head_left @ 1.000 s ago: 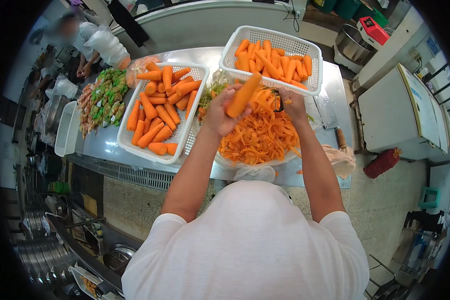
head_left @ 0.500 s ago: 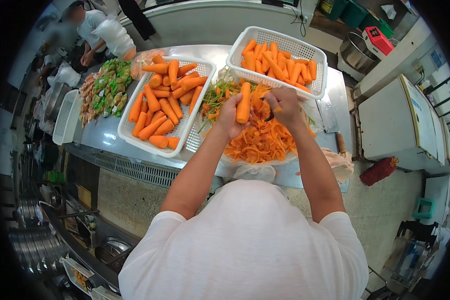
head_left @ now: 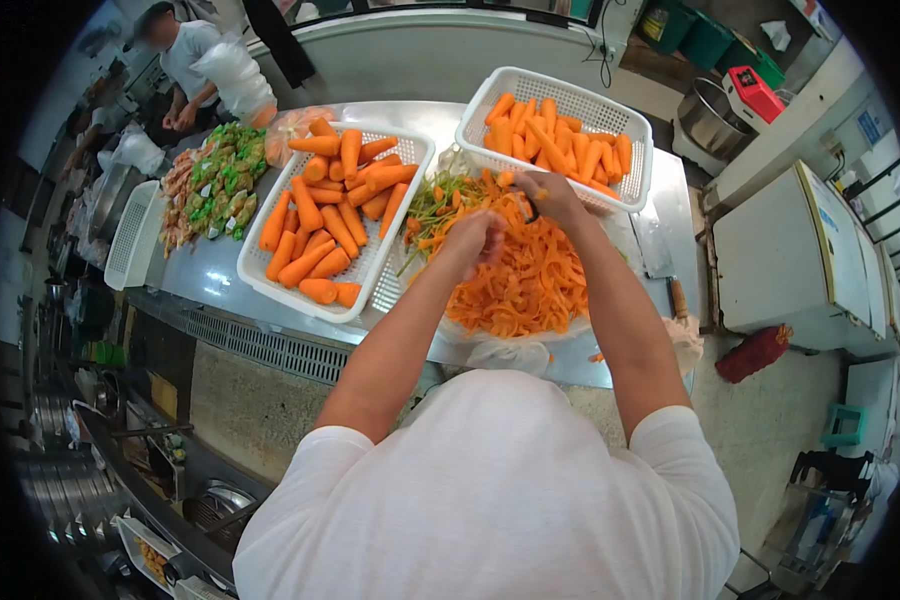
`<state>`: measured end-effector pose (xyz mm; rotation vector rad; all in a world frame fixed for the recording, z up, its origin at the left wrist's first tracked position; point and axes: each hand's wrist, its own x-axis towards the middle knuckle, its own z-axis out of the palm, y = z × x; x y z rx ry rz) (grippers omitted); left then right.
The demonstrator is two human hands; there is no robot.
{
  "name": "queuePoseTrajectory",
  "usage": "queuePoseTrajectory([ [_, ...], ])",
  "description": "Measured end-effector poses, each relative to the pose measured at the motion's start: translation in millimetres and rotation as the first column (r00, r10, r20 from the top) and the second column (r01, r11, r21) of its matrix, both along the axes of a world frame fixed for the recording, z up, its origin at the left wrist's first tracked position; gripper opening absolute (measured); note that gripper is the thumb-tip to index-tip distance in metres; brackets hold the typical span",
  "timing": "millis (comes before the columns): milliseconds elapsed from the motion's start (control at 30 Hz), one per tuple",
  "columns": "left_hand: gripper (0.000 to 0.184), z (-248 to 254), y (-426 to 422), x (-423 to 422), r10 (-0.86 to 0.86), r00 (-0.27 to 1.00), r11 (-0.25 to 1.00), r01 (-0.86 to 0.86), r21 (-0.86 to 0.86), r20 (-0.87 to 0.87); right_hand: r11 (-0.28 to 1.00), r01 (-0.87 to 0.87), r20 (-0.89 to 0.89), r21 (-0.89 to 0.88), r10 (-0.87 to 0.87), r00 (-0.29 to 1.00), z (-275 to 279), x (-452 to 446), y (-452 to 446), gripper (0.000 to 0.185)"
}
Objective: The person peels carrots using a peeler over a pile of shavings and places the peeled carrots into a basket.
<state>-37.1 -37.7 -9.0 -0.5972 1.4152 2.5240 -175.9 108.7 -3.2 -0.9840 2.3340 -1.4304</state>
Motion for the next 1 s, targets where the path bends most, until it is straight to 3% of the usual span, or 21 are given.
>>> queuePoseTrajectory([
  [67,0.022,-29.9,-20.0,9.5,0.073,0.997,0.955,-0.059,-0.291,0.038,0.999,0.045,0.091,0.012,-0.046,0.995,-16.7,-12.4,15.2,0.050],
  [100,0.022,-34.9,-28.8,11.5,0.072,0.996,0.954,-0.056,-0.294,0.044,0.994,0.106,0.183,0.032,-0.110,0.977,-26.9,-18.4,26.6,0.048],
  [167,0.022,-40.8,-37.3,6.7,0.050,0.982,0.647,-0.171,-0.743,-0.183,0.992,0.125,0.148,0.017,-0.126,0.981,-41.5,-21.5,46.7,0.051],
  [200,0.023,-33.6,-37.9,-0.1,0.043,0.973,0.536,-0.214,-0.816,-0.226,0.987,0.160,0.094,0.006,-0.160,0.983,-42.1,-17.8,55.4,0.052],
  [233,0.023,-25.1,-38.4,-11.0,0.041,0.973,0.539,-0.215,-0.814,-0.229,0.982,0.189,0.034,-0.012,-0.189,0.981,-41.2,-14.4,60.8,0.053],
  [267,0.023,-16.2,-38.3,-22.7,-0.005,0.967,0.440,-0.227,-0.869,-0.255,0.954,0.295,-0.080,-0.061,-0.299,0.951,-44.9,-3.8,62.9,0.049],
  [300,0.024,-11.7,-38.5,-34.2,-0.056,0.960,0.335,-0.240,-0.911,-0.273,0.952,0.299,-0.081,-0.060,-0.303,0.949,-44.7,5.9,68.7,0.049],
  [333,0.024,-13.2,-39.9,-48.1,-0.062,0.959,0.338,-0.239,-0.910,-0.275,0.957,0.286,-0.044,-0.041,-0.288,0.957,-41.8,14.5,76.0,0.046],
  [400,0.026,-18.3,-40.5,-78.2,-0.200,0.932,0.164,-0.271,-0.948,-0.301,0.959,0.280,-0.038,0.054,-0.278,0.960,-34.6,32.4,88.3,0.035],
  [433,0.026,-24.6,-40.8,-89.9,-0.211,0.929,0.169,-0.271,-0.948,-0.303,0.955,0.292,-0.040,0.054,-0.290,0.956,-37.5,39.4,95.2,0.035],
  [500,0.026,-35.9,-44.1,-111.8,-0.225,0.957,0.055,-0.173,-0.983,-0.181,0.960,0.276,-0.117,0.042,-0.270,0.956,-42.0,51.2,108.1,0.031],
  [533,0.026,-38.4,-46.9,-121.8,-0.254,0.966,0.052,-0.042,-0.998,-0.054,0.956,0.291,-0.120,0.042,-0.284,0.951,-34.5,63.5,111.9,0.031],
  [567,0.026,-43.2,-47.6,-129.1,-0.267,0.962,0.054,-0.044,-0.998,-0.057,0.946,0.323,-0.031,-0.039,-0.324,0.945,-27.3,77.1,114.8,0.031],
  [600,0.027,-49.5,-47.8,-135.4,-0.258,0.965,0.006,0.056,-0.998,0.052,0.926,0.358,0.062,-0.117,-0.353,0.933,-22.1,89.8,118.5,0.031],
  [667,0.035,-54.4,-48.6,-137.9,-0.282,0.935,-0.072,0.202,-0.977,0.215,0.911,0.399,0.115,-0.101,-0.388,0.915,-34.1,99.8,147.0,0.031],
  [700,0.035,-58.3,-50.7,-139.0,-0.278,0.934,-0.075,0.210,-0.975,0.222,0.907,0.412,0.165,-0.085,-0.395,0.904,-40.2,104.8,156.3,0.032],
  [767,0.040,-69.0,-55.3,-137.7,-0.336,0.937,-0.169,0.036,-0.985,0.092,0.899,0.435,0.167,-0.047,-0.422,0.891,-32.0,118.2,159.5,0.032],
  [800,0.040,-67.7,-56.7,-134.8,-0.313,0.945,-0.172,0.043,-0.984,0.096,0.887,0.461,0.154,-0.011,-0.454,0.878,-28.1,121.9,157.4,0.032],
  [900,0.044,-51.6,-50.4,-135.2,-0.415,0.883,-0.341,0.072,-0.938,0.218,0.896,0.443,0.110,0.008,-0.441,0.891,-34.4,126.9,150.1,0.032],
  [967,0.044,-41.9,-50.0,-132.0,-0.421,0.863,-0.380,0.110,-0.918,0.278,0.926,0.373,0.085,0.058,-0.377,0.923,-11.3,124.5,148.8,0.030],
  [1000,0.043,-37.8,-47.2,-127.2,-0.455,0.854,-0.371,0.079,-0.925,0.255,0.962,0.234,-0.049,0.143,-0.229,0.972,2.9,122.1,154.7,0.027],
])
